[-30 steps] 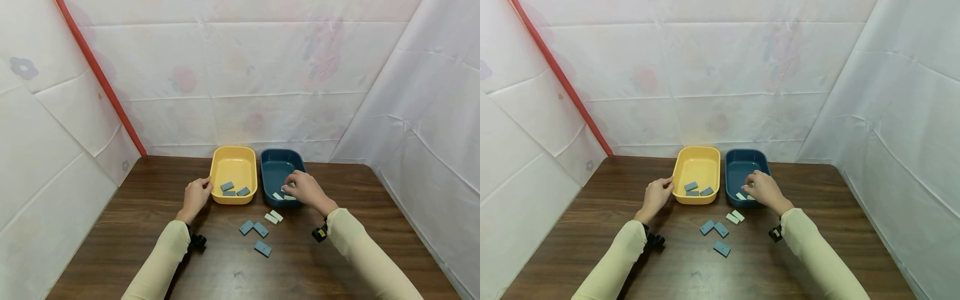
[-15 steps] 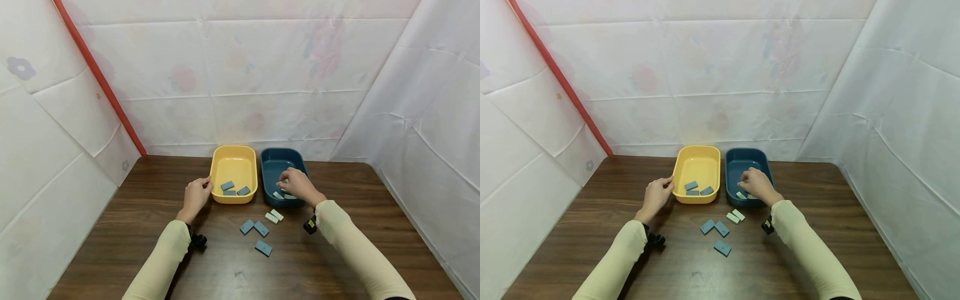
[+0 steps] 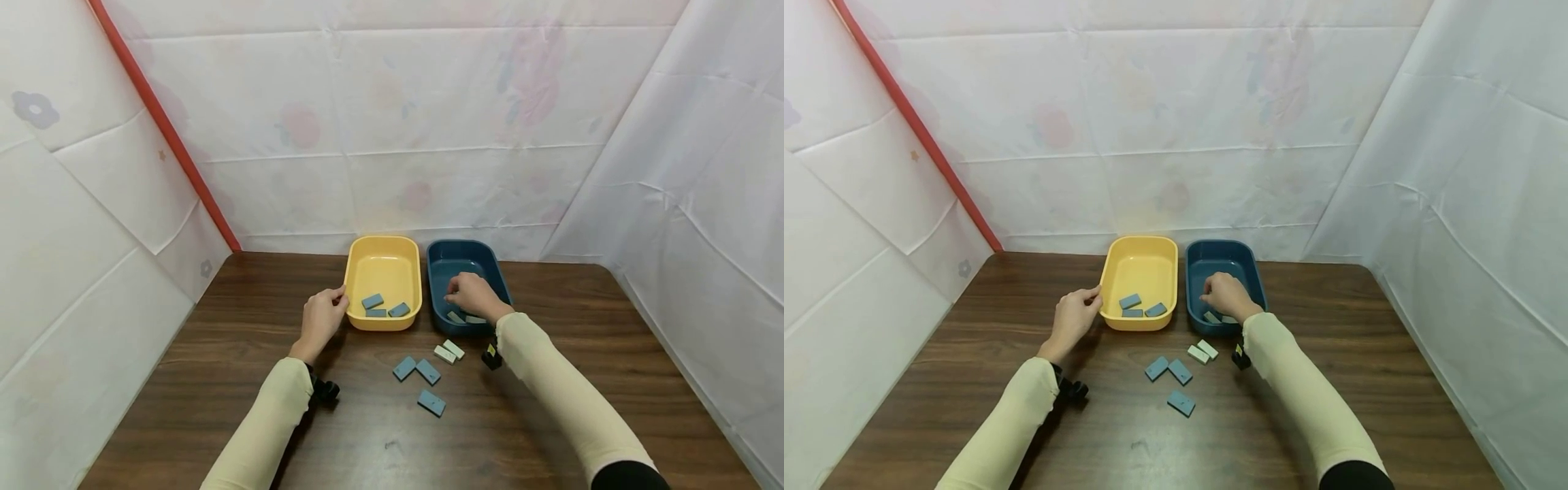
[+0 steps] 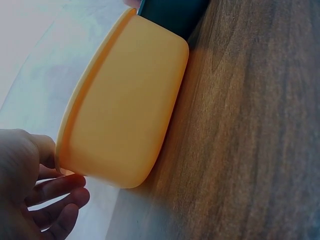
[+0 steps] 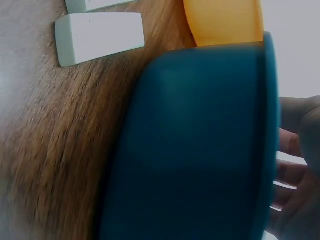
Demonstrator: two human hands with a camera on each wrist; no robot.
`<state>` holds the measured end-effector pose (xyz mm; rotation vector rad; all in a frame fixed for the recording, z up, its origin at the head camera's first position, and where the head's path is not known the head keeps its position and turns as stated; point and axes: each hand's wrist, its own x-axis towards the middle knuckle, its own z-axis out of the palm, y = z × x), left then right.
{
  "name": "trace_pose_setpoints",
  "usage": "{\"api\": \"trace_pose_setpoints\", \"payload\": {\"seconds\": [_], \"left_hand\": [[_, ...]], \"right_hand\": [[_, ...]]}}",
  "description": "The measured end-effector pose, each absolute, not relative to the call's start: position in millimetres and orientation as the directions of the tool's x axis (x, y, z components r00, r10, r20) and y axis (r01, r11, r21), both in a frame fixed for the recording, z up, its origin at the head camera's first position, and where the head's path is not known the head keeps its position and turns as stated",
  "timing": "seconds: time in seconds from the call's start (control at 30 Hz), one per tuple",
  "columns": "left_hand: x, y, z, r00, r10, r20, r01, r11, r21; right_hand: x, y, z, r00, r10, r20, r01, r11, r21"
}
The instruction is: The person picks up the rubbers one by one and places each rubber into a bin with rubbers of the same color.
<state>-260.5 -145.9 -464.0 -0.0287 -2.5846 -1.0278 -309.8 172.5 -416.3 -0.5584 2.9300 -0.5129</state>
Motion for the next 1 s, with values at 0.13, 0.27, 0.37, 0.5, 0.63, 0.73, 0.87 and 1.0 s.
{"api": "trace_pose_setpoints", "payload": {"seconds": [0.13, 0.27, 0.37, 0.5, 0.63, 0.73, 0.87, 1.0], "left_hand": [[-261.1, -145.5, -463.5, -0.938, -0.117, 0.325, 0.137, 0.736, 0.662], [-261.1, -145.2, -462.4, -0.943, -0.118, 0.312, 0.128, 0.735, 0.666], [-261.0, -145.3, -461.6, -0.945, -0.117, 0.306, 0.126, 0.733, 0.669], [-261.0, -145.5, -461.1, -0.945, -0.119, 0.303, 0.122, 0.734, 0.668], [-261.5, -145.7, -462.0, -0.946, -0.123, 0.299, 0.115, 0.736, 0.667], [-261.5, -145.6, -463.3, -0.951, -0.122, 0.285, 0.106, 0.736, 0.669], [-261.2, -145.4, -464.4, -0.955, -0.118, 0.273, 0.103, 0.729, 0.676], [-260.9, -146.0, -464.7, -0.951, -0.126, 0.284, 0.106, 0.726, 0.679]], "right_hand": [[-316.3, 167.6, -419.5, -0.922, -0.377, -0.09, -0.325, 0.878, -0.353], [-321.3, 163.4, -424.5, -0.924, -0.364, -0.12, -0.309, 0.892, -0.33], [-324.6, 161.1, -428.5, -0.923, -0.362, -0.131, -0.309, 0.9, -0.308], [-328.2, 159.3, -434.8, -0.921, -0.369, -0.127, -0.319, 0.9, -0.298], [-329.2, 158.5, -440.9, -0.916, -0.385, -0.115, -0.336, 0.891, -0.304], [-327.2, 158.2, -443.1, -0.912, -0.392, -0.118, -0.34, 0.887, -0.313], [-323.2, 156.8, -443.0, -0.915, -0.38, -0.134, -0.322, 0.889, -0.325], [-322.4, 155.3, -442.4, -0.916, -0.382, -0.125, -0.325, 0.887, -0.328]]}}
